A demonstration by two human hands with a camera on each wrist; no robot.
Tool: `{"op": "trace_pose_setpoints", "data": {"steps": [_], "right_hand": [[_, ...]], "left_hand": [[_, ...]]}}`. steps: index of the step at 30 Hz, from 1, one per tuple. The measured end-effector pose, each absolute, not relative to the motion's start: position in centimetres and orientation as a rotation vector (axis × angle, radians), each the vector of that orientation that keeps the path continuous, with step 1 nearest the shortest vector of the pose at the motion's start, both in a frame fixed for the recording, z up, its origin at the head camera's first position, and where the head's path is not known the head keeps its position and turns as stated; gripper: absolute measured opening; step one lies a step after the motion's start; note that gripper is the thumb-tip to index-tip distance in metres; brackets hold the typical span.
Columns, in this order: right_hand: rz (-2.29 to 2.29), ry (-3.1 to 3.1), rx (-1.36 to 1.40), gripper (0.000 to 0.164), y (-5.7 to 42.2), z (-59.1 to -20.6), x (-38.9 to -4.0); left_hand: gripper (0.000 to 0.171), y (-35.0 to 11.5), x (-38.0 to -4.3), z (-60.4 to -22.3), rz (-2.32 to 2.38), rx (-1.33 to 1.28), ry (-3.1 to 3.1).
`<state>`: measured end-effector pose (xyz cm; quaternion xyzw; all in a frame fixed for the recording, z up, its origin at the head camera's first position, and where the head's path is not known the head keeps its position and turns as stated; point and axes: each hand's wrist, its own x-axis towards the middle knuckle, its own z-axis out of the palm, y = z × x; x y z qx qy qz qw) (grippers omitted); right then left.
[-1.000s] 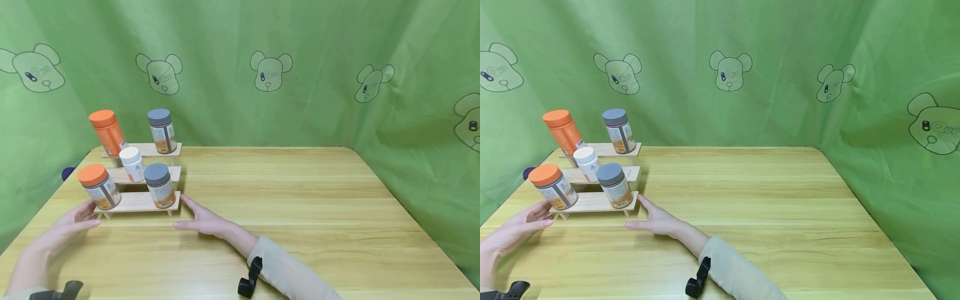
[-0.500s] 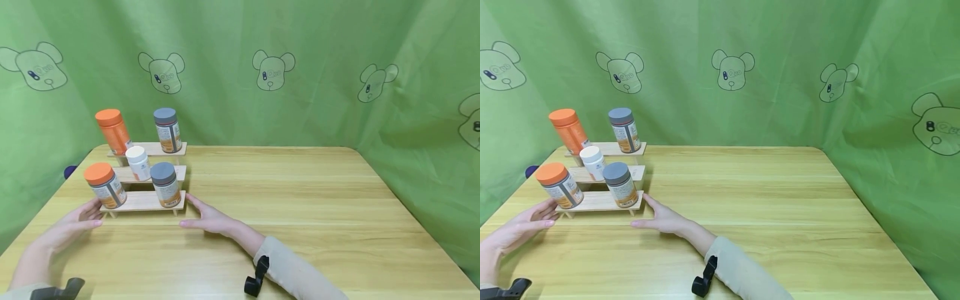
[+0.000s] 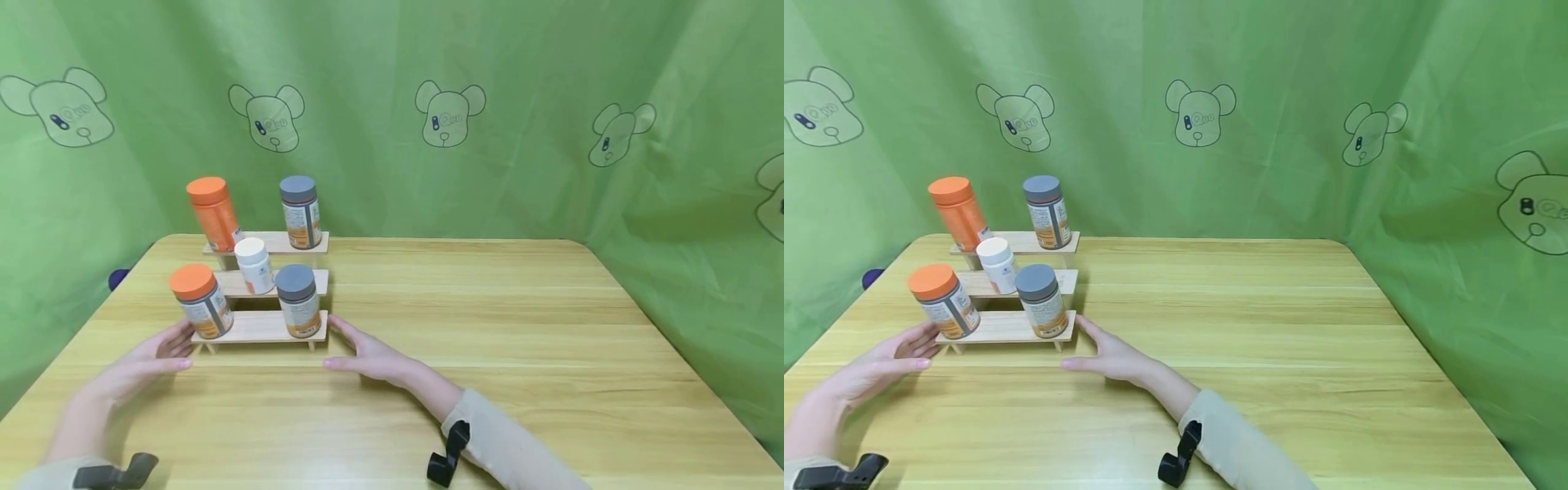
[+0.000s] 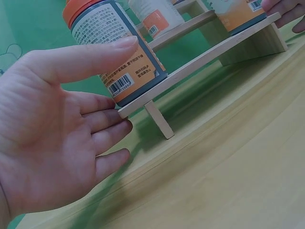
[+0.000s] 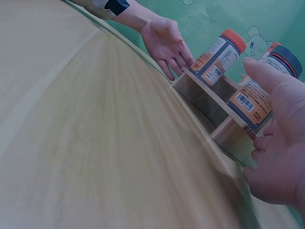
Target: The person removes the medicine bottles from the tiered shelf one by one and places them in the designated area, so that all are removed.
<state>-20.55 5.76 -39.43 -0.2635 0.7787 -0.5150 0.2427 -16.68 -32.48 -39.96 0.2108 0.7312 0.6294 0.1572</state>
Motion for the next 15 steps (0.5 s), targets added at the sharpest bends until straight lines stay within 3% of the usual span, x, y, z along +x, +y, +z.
{"op": "trace_pose_setpoints", "data": {"steps": [15], "right_hand": [[-1.405, 2.149, -0.765, 0.082, 10.1, -39.2, -20.4]], "left_hand": [[0.082, -28.8, -17.4, -39.6, 1.768, 0.659, 2.049]]}}
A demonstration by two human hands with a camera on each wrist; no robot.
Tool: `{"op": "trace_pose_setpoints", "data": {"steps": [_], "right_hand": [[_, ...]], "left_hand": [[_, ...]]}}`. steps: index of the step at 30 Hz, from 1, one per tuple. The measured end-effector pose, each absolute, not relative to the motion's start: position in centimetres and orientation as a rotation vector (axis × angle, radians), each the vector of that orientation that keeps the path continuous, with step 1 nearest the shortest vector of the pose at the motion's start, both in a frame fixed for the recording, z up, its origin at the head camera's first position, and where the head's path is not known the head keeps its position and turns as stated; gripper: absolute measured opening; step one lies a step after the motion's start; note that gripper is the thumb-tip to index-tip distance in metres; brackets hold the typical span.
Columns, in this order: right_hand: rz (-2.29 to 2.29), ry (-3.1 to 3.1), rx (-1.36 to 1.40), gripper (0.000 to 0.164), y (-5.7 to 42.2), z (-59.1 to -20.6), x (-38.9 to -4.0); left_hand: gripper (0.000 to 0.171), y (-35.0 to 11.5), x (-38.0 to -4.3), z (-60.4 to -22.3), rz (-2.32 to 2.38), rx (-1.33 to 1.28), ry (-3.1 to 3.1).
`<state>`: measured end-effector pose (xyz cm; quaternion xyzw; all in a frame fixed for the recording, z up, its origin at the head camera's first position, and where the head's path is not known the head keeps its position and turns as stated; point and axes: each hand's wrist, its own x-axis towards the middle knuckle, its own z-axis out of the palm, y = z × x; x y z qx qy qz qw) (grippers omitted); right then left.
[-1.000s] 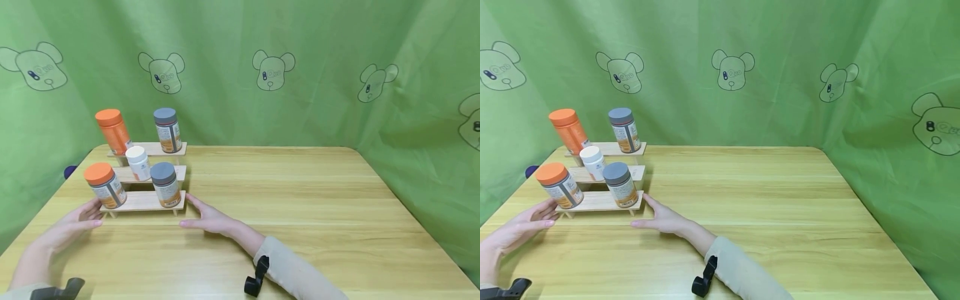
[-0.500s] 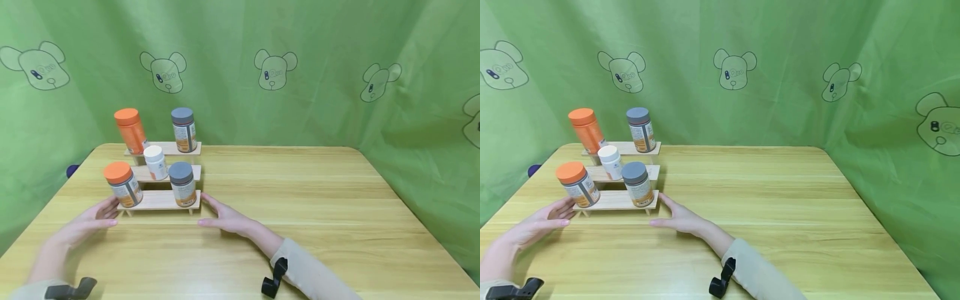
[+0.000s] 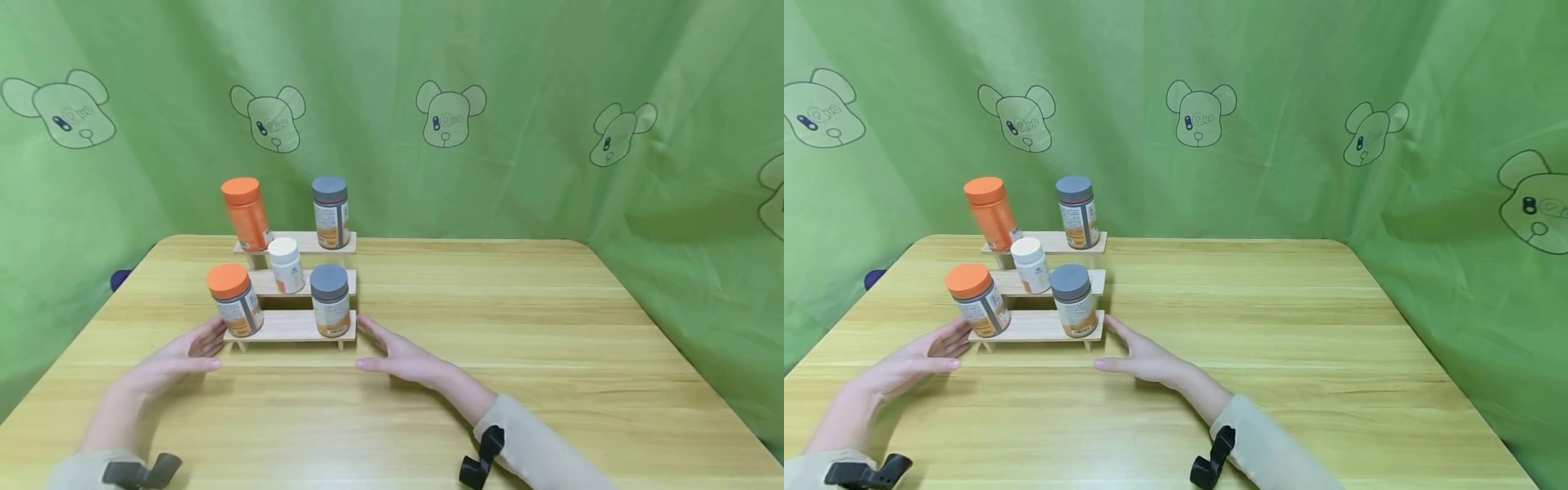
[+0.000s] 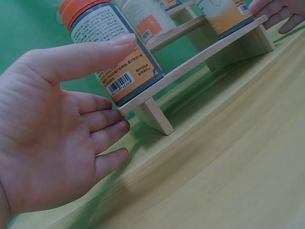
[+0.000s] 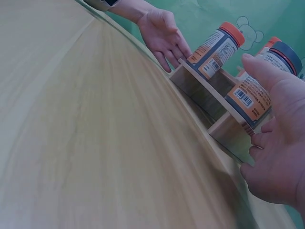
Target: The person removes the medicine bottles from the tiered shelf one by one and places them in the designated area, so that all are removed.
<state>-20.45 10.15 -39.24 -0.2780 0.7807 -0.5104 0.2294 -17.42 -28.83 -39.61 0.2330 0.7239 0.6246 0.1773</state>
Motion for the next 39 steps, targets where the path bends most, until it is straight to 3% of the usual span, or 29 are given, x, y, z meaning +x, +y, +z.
{"op": "trace_pose_setpoints", "data": {"steps": [39], "right_hand": [[-1.505, 2.066, -0.786, 0.074, 18.9, -39.1, -19.5]], "left_hand": [[0.1, -21.4, -18.0, -39.8, 1.742, 0.782, 1.921]]}}
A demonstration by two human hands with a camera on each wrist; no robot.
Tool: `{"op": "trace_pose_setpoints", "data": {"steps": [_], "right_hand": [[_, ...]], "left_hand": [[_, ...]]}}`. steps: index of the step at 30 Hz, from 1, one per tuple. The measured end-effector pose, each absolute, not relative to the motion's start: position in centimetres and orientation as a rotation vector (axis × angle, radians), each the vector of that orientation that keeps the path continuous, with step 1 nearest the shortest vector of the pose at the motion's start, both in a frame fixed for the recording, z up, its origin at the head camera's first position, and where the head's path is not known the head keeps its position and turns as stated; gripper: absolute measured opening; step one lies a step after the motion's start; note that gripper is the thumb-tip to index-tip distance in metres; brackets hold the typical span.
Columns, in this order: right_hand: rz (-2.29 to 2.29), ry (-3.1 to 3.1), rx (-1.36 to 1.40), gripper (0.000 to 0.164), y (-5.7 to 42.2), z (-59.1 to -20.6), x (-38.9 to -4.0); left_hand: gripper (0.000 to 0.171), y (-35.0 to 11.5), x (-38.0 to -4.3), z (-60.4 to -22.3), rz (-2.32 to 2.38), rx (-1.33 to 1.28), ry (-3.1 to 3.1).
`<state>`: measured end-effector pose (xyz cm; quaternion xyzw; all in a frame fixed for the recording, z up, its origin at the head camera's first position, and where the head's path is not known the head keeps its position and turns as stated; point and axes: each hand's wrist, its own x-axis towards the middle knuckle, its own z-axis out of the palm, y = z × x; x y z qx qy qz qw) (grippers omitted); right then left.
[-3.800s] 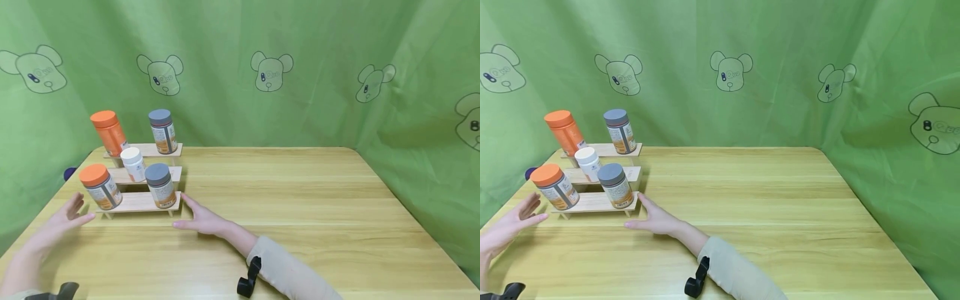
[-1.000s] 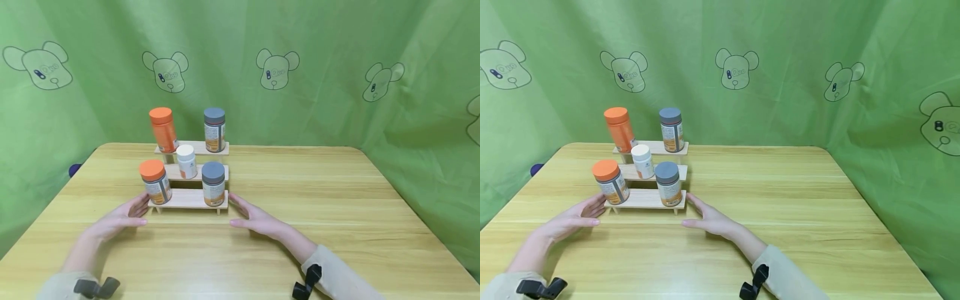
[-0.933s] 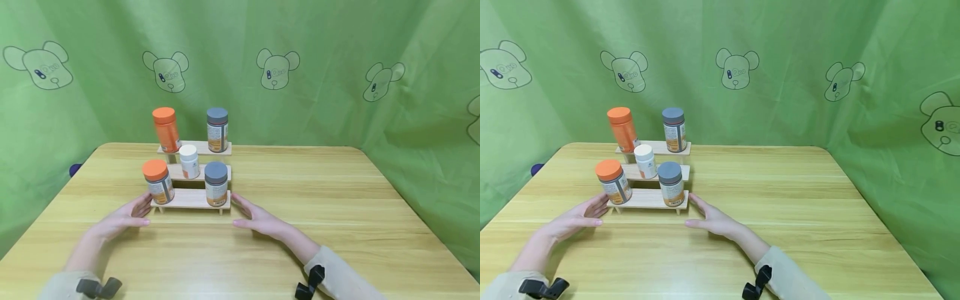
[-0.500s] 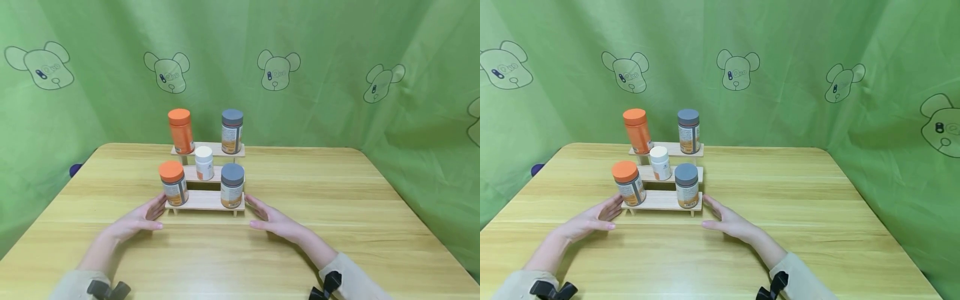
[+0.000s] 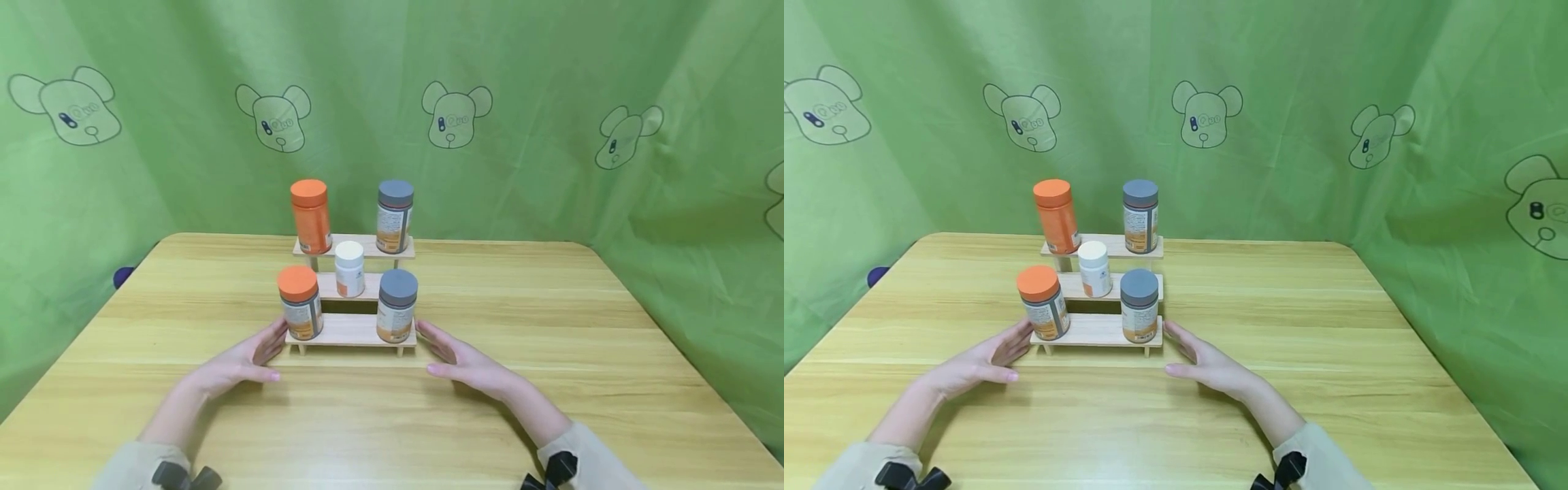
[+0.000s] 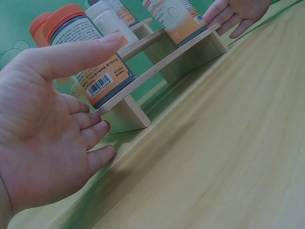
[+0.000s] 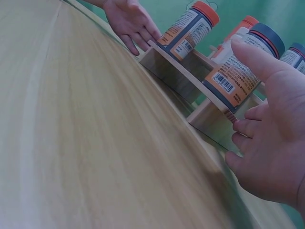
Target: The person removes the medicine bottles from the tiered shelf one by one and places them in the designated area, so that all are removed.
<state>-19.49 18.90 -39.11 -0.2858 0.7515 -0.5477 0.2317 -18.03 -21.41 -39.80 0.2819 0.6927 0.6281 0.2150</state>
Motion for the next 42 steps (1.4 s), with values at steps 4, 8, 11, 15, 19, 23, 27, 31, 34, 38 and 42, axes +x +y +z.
{"op": "trace_pose_setpoints", "data": {"steps": [4, 8, 11, 15, 19, 23, 27, 31, 34, 38, 42], "right_hand": [[-1.508, 2.065, -0.788, 0.074, 19.0, -39.0, -19.3], [-1.499, 2.081, -0.794, 0.075, 19.1, -38.9, -19.4], [-1.474, 2.135, -0.792, 0.075, 19.1, -38.9, -19.7], [-1.451, 2.214, -0.768, 0.075, 19.2, -38.5, -20.2], [-1.454, 2.256, -0.767, 0.075, 19.6, -37.5, -20.6], [-1.472, 2.28, -0.796, 0.076, 19.9, -36.4, -21.0], [-1.493, 2.297, -0.824, 0.079, 20.0, -35.6, -21.4], [-1.512, 2.323, -0.815, 0.079, 19.8, -34.7, -21.9], [-1.528, 2.351, -0.779, 0.076, 19.5, -33.8, -22.4], [-1.53, 2.393, -0.746, 0.075, 19.2, -32.3, -23.5], [-1.527, 2.419, -0.727, 0.074, 18.9, -30.4, -24.7]], "left_hand": [[0.1, -21.3, -18.0, -39.8, 1.746, 0.79, 1.92], [0.099, -21.3, -18.0, -39.9, 1.749, 0.776, 1.933], [0.098, -21.2, -17.9, -39.9, 1.752, 0.763, 1.941], [0.097, -21.1, -17.7, -39.8, 1.733, 0.743, 1.968], [0.094, -21.1, -17.4, -39.8, 1.709, 0.741, 1.994], [0.093, -21.2, -17.2, -39.8, 1.722, 0.769, 1.983], [0.093, -21.3, -17.1, -39.9, 1.729, 0.756, 1.977], [0.092, -21.1, -17.2, -39.9, 1.731, 0.711, 1.989], [0.093, -21.0, -17.2, -39.9, 1.755, 0.708, 1.993], [0.093, -20.9, -17.2, -39.9, 1.796, 0.724, 1.985], [0.094, -20.8, -17.2, -39.9, 1.814, 0.725, 1.975]]}}
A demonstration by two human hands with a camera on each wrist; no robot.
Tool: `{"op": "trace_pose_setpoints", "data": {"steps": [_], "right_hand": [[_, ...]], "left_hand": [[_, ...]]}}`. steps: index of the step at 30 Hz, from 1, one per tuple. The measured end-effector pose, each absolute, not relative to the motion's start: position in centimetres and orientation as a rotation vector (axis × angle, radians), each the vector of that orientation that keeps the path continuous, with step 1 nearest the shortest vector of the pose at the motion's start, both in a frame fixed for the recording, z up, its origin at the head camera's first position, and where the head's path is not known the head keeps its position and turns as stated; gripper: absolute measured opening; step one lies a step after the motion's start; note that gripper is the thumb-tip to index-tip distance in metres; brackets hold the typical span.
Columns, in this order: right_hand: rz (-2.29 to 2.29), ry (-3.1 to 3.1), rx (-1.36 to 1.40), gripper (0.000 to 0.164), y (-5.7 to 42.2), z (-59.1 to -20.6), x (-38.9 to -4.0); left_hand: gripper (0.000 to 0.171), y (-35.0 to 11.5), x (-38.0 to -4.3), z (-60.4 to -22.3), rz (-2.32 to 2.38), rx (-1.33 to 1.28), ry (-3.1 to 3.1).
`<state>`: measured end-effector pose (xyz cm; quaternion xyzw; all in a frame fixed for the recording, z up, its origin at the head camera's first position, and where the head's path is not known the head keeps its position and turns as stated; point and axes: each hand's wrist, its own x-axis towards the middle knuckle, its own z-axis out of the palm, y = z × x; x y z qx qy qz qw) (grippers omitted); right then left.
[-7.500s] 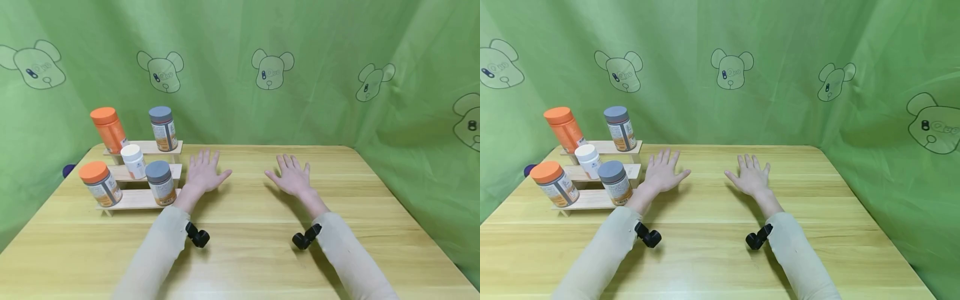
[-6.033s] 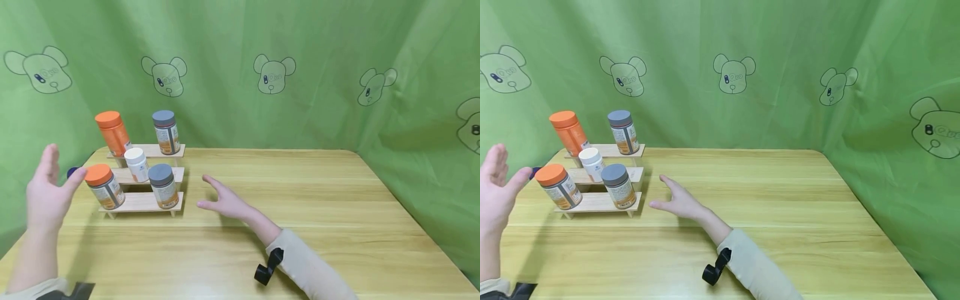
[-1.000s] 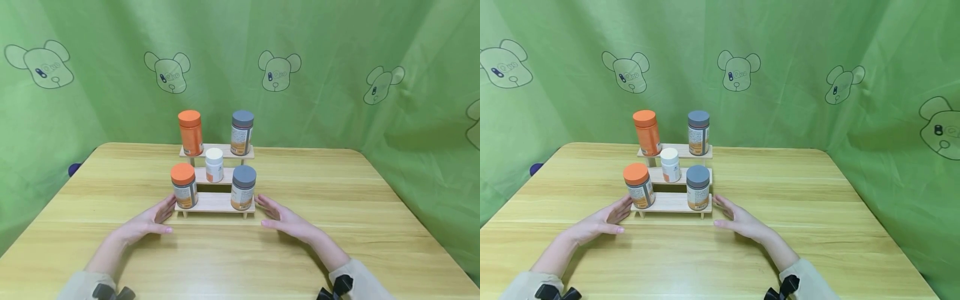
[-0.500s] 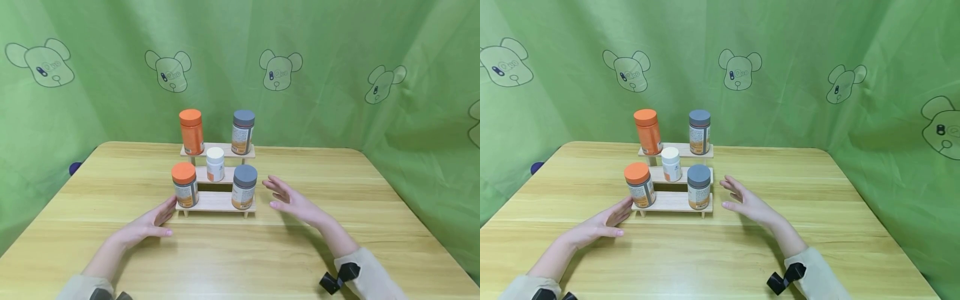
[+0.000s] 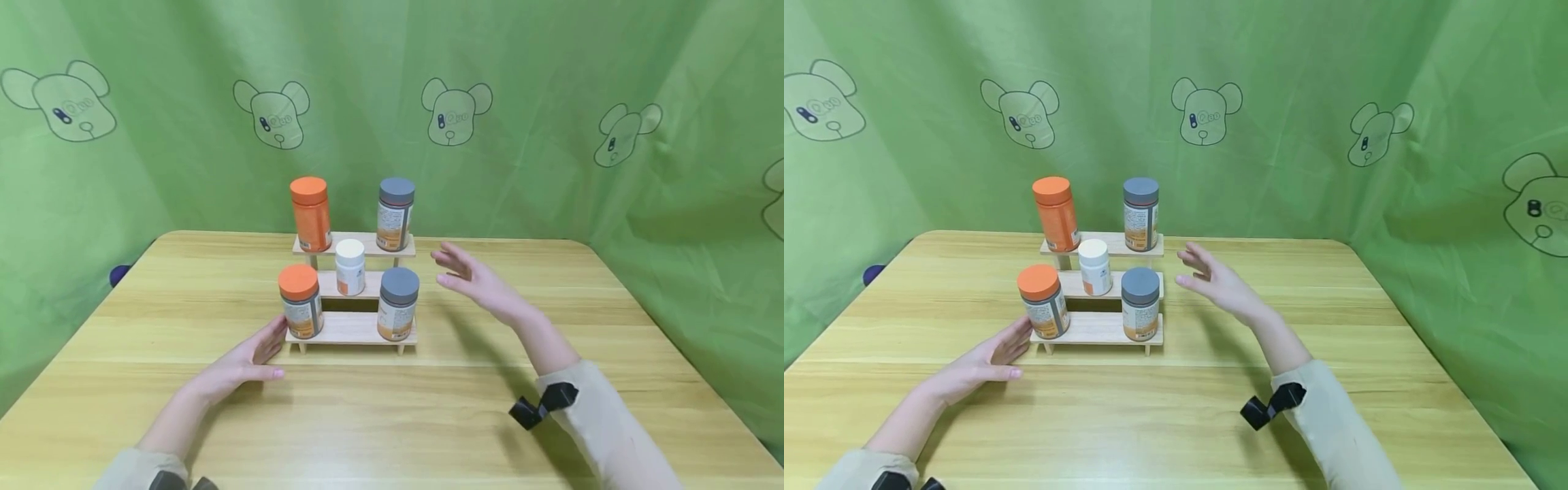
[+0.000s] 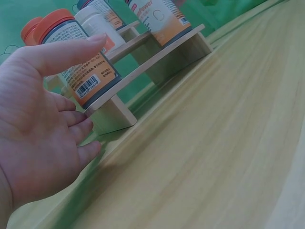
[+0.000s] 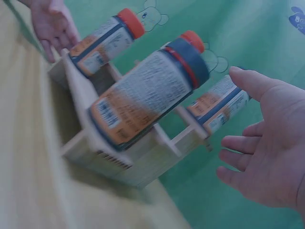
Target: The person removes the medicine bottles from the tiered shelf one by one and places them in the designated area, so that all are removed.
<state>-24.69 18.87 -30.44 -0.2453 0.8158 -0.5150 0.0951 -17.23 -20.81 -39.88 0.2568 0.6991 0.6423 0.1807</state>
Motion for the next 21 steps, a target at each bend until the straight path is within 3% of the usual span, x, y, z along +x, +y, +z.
{"op": "trace_pose_setpoints", "data": {"steps": [21], "right_hand": [[-1.624, 2.58, -0.536, 0.079, 14.4, -23.4, -29.8]], "left_hand": [[0.093, -20.7, -17.3, -39.9, 1.83, 0.727, 1.989]]}}
